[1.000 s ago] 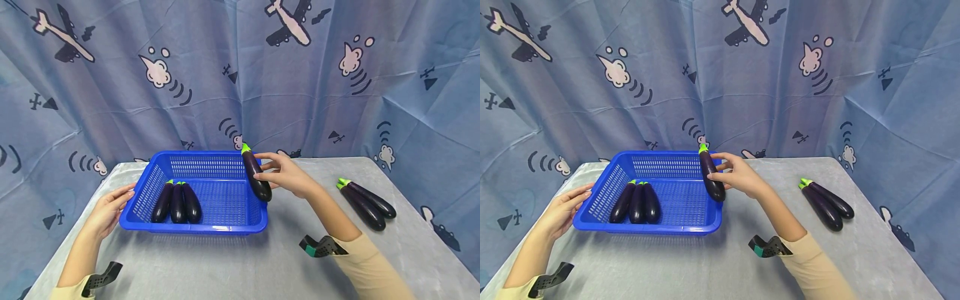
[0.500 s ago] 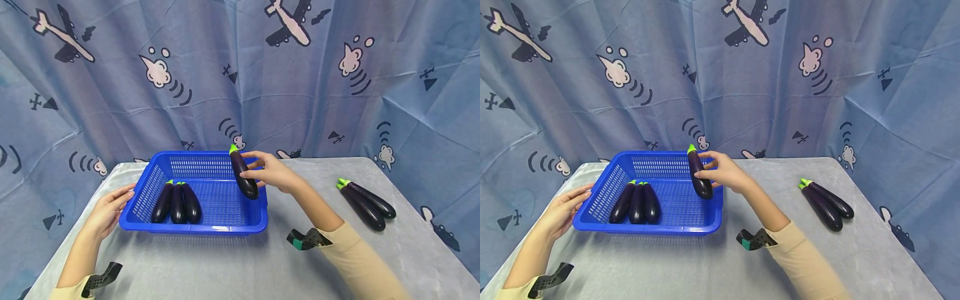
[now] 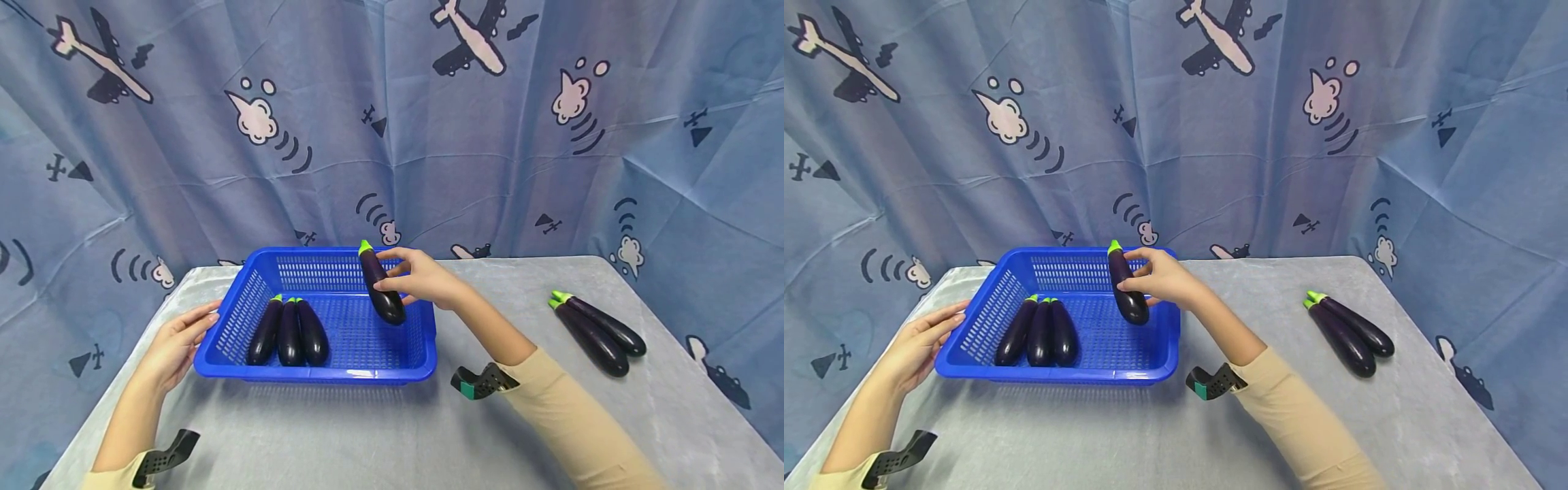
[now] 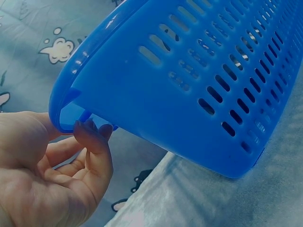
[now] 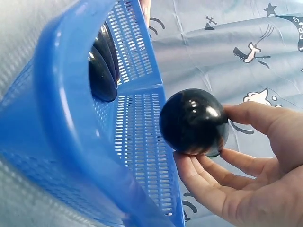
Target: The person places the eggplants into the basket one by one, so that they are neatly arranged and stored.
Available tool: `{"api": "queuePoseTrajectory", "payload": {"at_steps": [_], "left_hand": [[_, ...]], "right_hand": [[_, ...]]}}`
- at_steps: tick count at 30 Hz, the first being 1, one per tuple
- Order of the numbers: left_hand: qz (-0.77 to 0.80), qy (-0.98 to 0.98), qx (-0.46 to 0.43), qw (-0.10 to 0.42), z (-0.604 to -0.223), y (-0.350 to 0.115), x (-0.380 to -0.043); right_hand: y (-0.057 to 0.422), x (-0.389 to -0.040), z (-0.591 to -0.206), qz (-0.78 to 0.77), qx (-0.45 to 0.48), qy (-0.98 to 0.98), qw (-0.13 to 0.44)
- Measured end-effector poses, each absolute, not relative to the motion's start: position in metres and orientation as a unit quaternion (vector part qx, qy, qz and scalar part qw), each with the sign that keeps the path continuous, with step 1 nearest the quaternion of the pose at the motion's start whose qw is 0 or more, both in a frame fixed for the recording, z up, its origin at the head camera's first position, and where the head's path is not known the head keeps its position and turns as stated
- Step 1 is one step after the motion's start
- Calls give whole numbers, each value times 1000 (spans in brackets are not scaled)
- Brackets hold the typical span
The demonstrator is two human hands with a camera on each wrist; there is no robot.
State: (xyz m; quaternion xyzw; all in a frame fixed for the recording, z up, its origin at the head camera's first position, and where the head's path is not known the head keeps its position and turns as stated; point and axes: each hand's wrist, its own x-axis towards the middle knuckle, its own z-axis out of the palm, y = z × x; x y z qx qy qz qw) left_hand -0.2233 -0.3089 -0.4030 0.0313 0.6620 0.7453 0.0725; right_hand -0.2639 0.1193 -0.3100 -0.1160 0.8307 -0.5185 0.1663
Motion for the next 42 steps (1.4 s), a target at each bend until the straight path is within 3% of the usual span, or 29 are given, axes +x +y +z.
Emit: {"api": "queuePoseTrajectory", "payload": {"at_steps": [42], "left_hand": [[745, 663, 37, 70, -404, -309, -223]], "right_hand": [[62, -307, -334, -477, -131, 827, 266]]}}
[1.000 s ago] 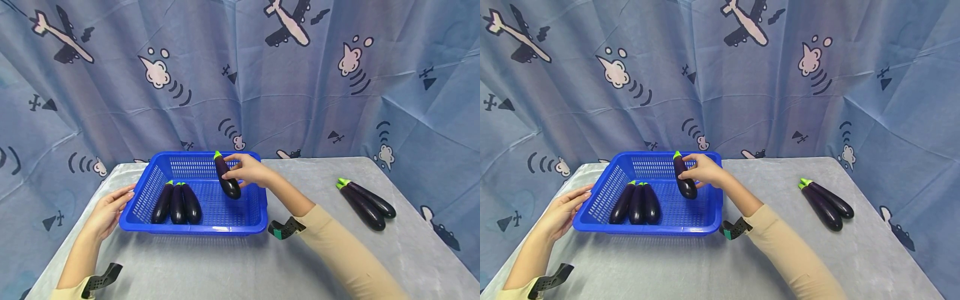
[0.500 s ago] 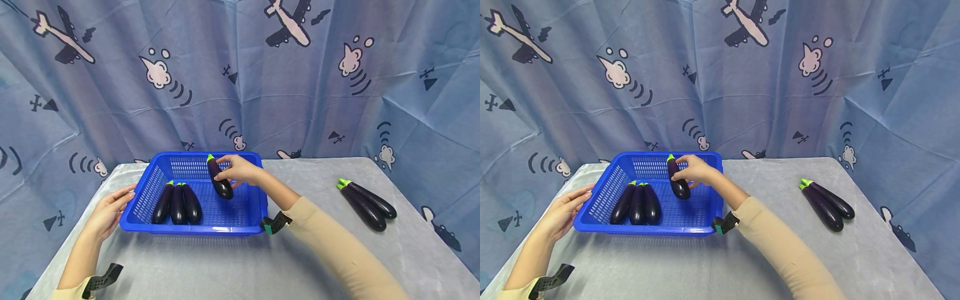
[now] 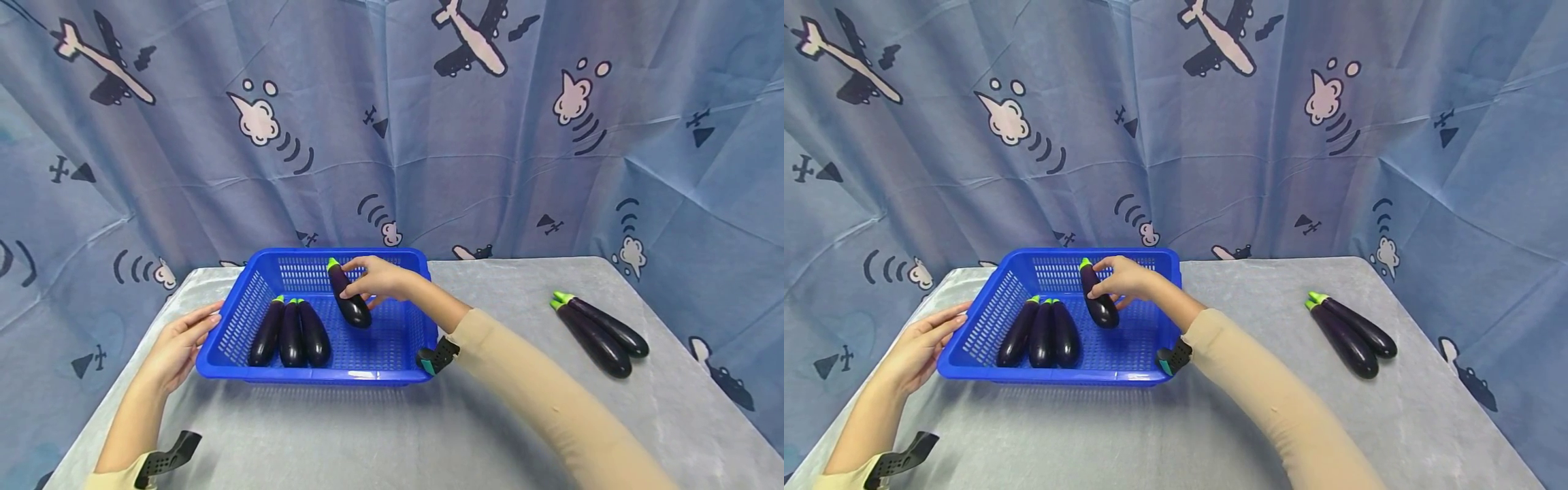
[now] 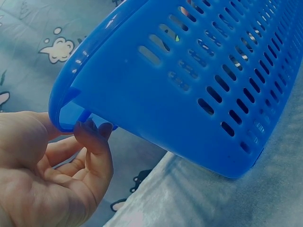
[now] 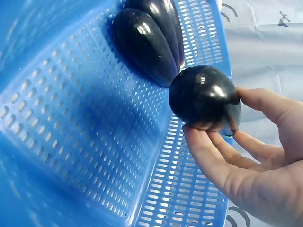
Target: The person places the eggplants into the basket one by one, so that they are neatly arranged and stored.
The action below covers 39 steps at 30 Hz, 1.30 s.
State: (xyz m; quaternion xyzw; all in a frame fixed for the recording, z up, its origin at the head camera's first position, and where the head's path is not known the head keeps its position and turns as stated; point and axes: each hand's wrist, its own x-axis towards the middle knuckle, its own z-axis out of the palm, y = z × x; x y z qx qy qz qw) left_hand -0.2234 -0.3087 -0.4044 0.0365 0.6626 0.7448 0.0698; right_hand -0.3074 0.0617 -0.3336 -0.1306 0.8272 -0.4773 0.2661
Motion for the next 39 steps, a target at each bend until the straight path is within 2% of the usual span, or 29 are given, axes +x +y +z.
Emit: {"api": "queuePoseTrajectory", "payload": {"at_steps": [7, 25, 39], "left_hand": [[745, 663, 36, 66, -405, -308, -223], [757, 647, 55, 72, -407, -309, -224], [751, 656, 50, 66, -406, -308, -224]], "right_hand": [[54, -314, -341, -471, -135, 823, 286], [40, -327, -361, -464, -108, 792, 382], [37, -329, -380, -455, -106, 791, 396]]}}
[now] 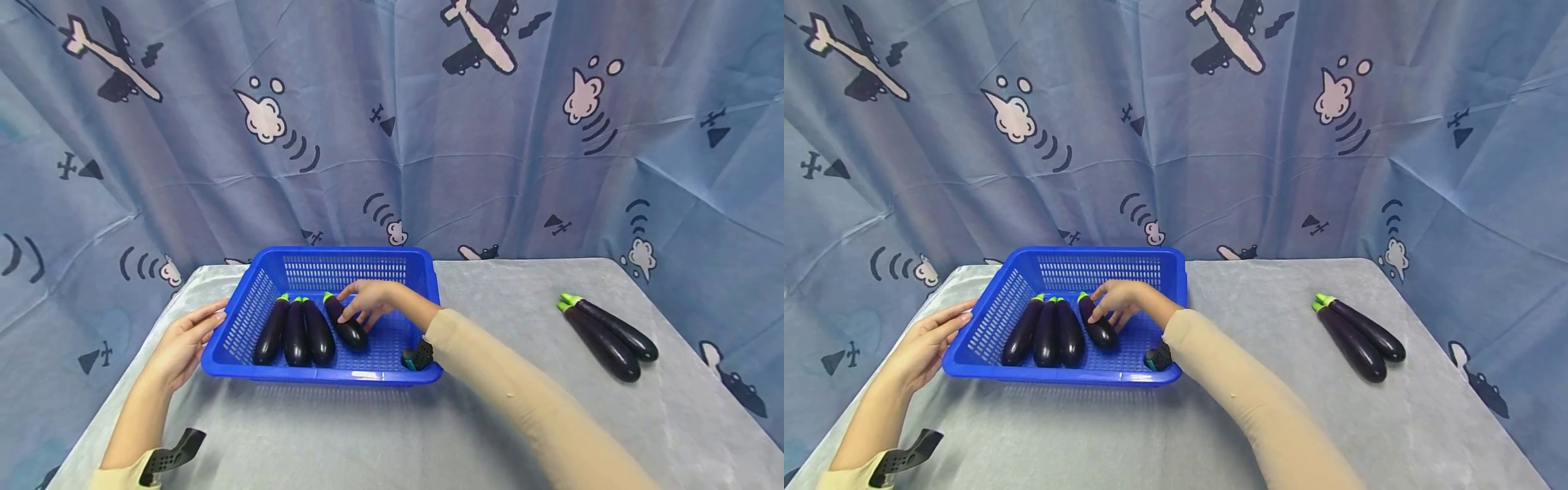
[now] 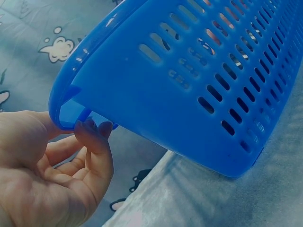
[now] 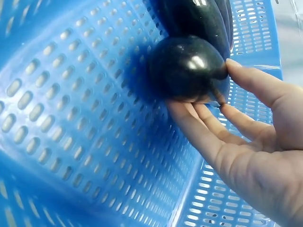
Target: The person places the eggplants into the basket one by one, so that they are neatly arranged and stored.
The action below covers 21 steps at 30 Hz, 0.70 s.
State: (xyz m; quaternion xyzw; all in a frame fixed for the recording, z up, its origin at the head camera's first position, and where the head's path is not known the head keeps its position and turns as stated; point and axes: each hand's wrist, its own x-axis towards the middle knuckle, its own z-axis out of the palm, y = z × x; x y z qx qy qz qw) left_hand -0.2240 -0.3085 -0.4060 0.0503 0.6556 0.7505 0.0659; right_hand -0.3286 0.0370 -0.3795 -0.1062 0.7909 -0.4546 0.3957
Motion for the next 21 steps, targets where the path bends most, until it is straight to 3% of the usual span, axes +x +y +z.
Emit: {"api": "queuePoseTrajectory", "payload": {"at_steps": [21], "left_hand": [[747, 659, 43, 73, -407, -310, -225]], "right_hand": [[34, -327, -377, -434, -90, 771, 457]]}}
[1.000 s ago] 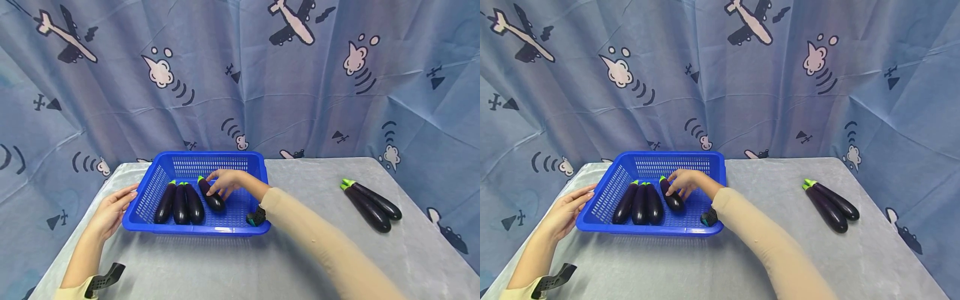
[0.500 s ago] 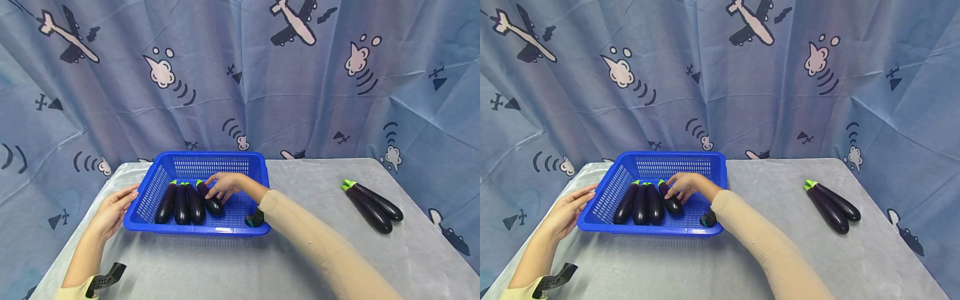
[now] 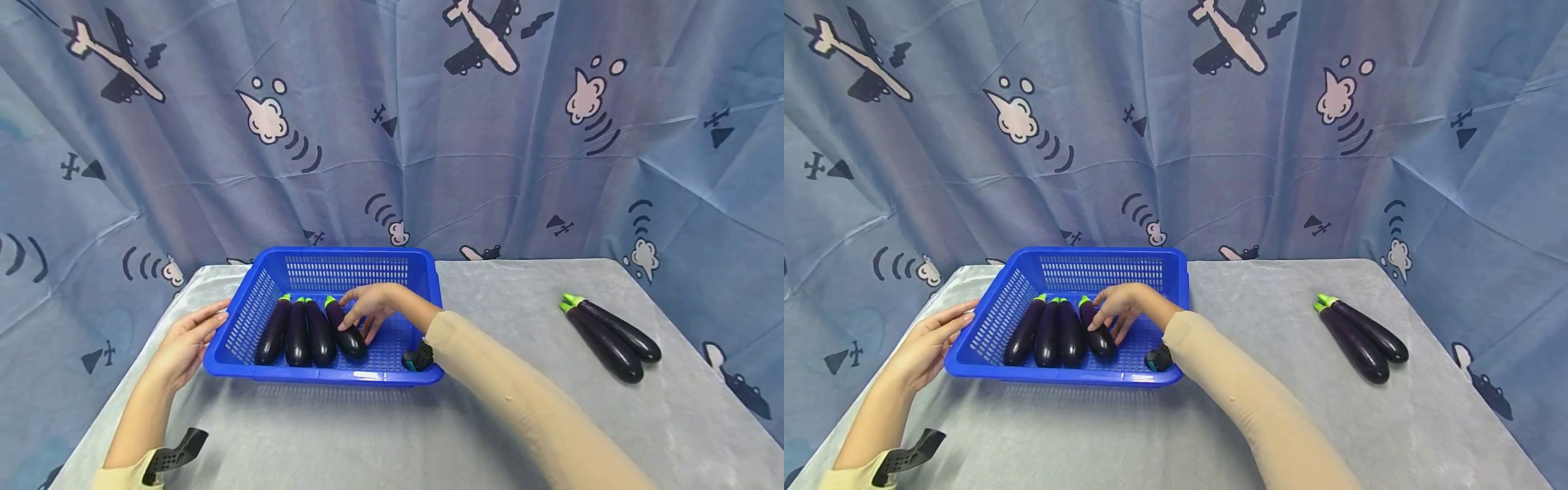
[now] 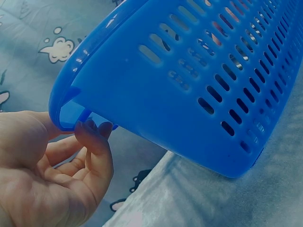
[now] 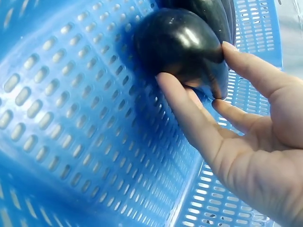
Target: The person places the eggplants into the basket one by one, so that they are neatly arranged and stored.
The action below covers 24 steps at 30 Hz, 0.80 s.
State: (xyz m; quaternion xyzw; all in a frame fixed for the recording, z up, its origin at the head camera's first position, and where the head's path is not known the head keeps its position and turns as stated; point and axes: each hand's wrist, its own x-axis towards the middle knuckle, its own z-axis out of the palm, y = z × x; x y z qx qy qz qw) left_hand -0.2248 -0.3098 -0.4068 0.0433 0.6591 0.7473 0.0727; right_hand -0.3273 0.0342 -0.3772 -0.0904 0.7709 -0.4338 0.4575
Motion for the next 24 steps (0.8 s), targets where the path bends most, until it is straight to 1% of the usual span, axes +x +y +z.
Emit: {"api": "queuePoseTrajectory", "payload": {"at_steps": [10, 24], "left_hand": [[747, 660, 38, 68, -406, -309, -224], [746, 662, 33, 68, -405, -309, -223]], "right_hand": [[32, -326, -377, -432, -99, 751, 489], [34, -327, -376, -439, -88, 761, 469]]}}
